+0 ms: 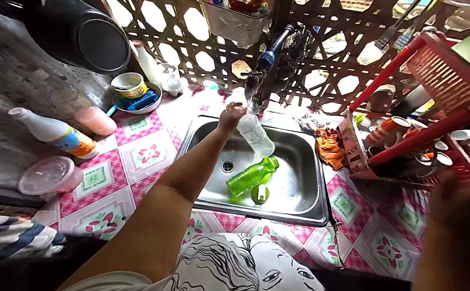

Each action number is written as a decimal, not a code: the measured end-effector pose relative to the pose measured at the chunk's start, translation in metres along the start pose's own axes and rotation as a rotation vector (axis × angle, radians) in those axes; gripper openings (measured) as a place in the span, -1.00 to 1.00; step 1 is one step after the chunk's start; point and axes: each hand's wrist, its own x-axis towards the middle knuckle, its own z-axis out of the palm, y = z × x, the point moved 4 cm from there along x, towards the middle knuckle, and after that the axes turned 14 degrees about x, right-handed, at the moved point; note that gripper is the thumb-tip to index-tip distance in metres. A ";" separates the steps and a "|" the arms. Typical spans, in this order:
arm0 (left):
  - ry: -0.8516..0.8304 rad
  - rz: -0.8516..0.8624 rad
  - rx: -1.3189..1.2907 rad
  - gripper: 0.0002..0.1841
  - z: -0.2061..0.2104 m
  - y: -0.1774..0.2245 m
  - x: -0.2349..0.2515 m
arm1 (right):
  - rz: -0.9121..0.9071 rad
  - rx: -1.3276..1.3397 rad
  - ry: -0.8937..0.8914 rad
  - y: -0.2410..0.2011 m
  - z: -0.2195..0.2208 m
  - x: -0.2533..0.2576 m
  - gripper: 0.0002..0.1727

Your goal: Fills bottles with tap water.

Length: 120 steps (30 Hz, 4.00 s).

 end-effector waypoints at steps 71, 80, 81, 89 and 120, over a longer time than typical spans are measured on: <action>-0.399 -0.535 -1.069 -0.56 0.064 -0.046 -0.006 | -0.263 -0.160 -0.847 -0.267 0.231 0.028 -0.06; -0.504 -0.718 -0.788 -0.85 0.091 -0.042 -0.014 | -0.558 -0.519 -0.897 -0.304 0.214 0.035 -0.09; -0.493 -0.721 -0.777 -0.85 0.090 -0.040 -0.015 | -0.571 -0.527 -0.899 -0.308 0.213 0.036 -0.09; -0.470 -0.654 -0.504 -0.68 0.078 -0.060 -0.009 | -0.571 -0.550 -0.860 -0.307 0.209 0.033 -0.14; -0.361 -0.197 0.462 0.20 0.070 -0.070 -0.027 | 0.920 1.047 -0.567 -0.163 0.183 -0.165 -0.03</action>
